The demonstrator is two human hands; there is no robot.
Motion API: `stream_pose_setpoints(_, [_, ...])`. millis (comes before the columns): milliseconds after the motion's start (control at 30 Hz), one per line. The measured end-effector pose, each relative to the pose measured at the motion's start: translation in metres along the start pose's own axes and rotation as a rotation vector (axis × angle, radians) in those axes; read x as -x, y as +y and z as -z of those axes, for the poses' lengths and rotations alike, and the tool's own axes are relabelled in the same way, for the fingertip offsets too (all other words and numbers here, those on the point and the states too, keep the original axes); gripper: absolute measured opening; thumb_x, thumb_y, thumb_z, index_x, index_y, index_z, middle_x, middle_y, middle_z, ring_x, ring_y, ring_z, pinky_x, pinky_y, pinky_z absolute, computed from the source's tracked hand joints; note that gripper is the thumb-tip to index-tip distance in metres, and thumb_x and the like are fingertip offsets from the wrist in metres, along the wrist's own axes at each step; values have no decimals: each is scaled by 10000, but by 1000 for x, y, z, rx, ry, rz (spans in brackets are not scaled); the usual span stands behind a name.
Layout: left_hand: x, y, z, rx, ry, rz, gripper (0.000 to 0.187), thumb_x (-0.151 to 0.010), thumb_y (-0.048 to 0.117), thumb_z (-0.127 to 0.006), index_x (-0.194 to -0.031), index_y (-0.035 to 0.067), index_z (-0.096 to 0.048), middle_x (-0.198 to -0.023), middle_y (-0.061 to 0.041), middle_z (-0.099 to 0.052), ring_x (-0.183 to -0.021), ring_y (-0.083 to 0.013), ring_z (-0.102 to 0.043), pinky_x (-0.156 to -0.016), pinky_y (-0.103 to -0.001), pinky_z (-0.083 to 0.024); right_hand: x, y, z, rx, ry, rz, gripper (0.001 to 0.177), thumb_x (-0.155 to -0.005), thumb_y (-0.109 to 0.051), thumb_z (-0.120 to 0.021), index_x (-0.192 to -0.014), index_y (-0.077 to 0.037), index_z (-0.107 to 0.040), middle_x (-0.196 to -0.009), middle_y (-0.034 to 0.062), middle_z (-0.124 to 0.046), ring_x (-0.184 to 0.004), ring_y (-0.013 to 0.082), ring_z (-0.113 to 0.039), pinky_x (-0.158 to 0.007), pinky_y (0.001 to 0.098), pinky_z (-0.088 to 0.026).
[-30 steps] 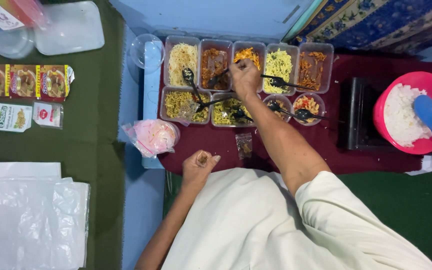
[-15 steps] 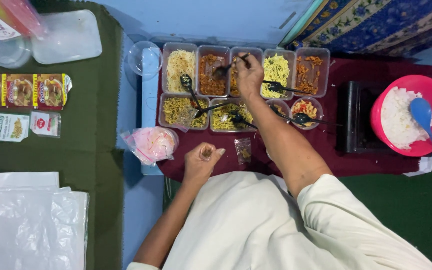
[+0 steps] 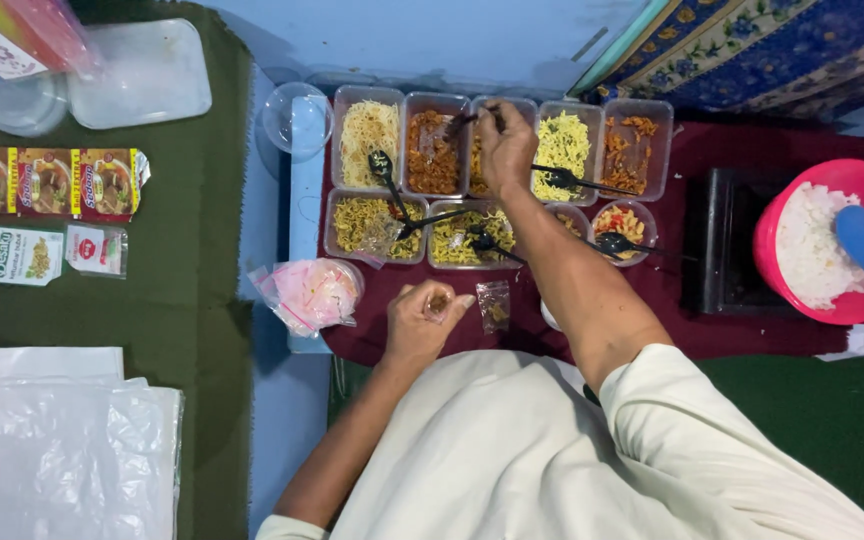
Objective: Filling small plastic bags with various snack ingredients from containers
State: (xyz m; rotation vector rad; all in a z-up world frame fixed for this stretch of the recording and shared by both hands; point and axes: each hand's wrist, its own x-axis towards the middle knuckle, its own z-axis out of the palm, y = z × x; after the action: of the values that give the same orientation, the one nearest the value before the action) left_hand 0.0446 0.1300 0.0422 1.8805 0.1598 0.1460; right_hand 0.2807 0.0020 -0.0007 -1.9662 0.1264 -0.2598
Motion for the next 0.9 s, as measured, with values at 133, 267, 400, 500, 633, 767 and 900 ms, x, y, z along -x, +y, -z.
stream_pose_setpoints(133, [10,-8,-2,-86,0,-62,252,-827,268,-851,-729,168,-642,-651,53,-652,-613,-147,-505,-652,-331,-436,-22,22,-14,-129,-76,-147,197,-1001,-66,-646,-1136,-171,-745,-1145,47,-751,-884,163,-751,-630,229,-726])
stream_pose_setpoints(267, [11,-8,3,-64,9,-55,230,-811,231,-873,-760,138,-668,-675,19,-677,-641,-145,-535,-617,-322,-457,-22,41,-29,-14,-129,-200,245,-1010,-120,-697,-1251,-159,-725,-1116,83,-815,-394,31,-459,-298,164,-461])
stream_pose_setpoints(400, [11,-18,7,0,56,49,205,-759,225,-900,-738,190,-699,-614,-26,-683,-657,-248,-646,-614,-321,-515,-9,13,-12,-37,-91,-13,99,-994,-186,-681,-1053,-209,-757,-944,64,-790,-863,220,-725,-818,364,-602])
stream_pose_setpoints(500, [13,-21,9,4,67,75,208,-760,236,-903,-732,187,-703,-602,-29,-678,-644,-249,-641,-606,-320,-512,-11,25,-8,-86,-76,-77,127,-1037,-139,-634,-1105,-175,-736,-894,87,-777,-759,186,-727,-698,363,-607])
stream_pose_setpoints(633, [16,-29,4,-22,47,95,201,-746,251,-907,-743,189,-716,-597,-29,-677,-643,-255,-646,-602,-324,-518,-19,48,-14,-170,-22,-160,92,-1005,-137,-678,-1065,-151,-747,-870,67,-768,-751,141,-730,-714,340,-631])
stream_pose_setpoints(767, [17,-28,-2,8,44,95,203,-743,237,-911,-744,185,-716,-600,-28,-680,-643,-255,-647,-602,-326,-516,-13,21,-12,-218,-23,-177,83,-987,-139,-689,-1037,-146,-755,-818,61,-756,-706,129,-735,-648,287,-621])
stream_pose_setpoints(900, [18,-18,-4,10,13,103,199,-743,232,-908,-746,167,-720,-599,-74,-664,-638,-288,-646,-585,-341,-515,-20,44,-28,-230,23,-93,89,-966,-97,-701,-1010,-144,-763,-725,35,-706,-645,106,-665,-567,256,-560])
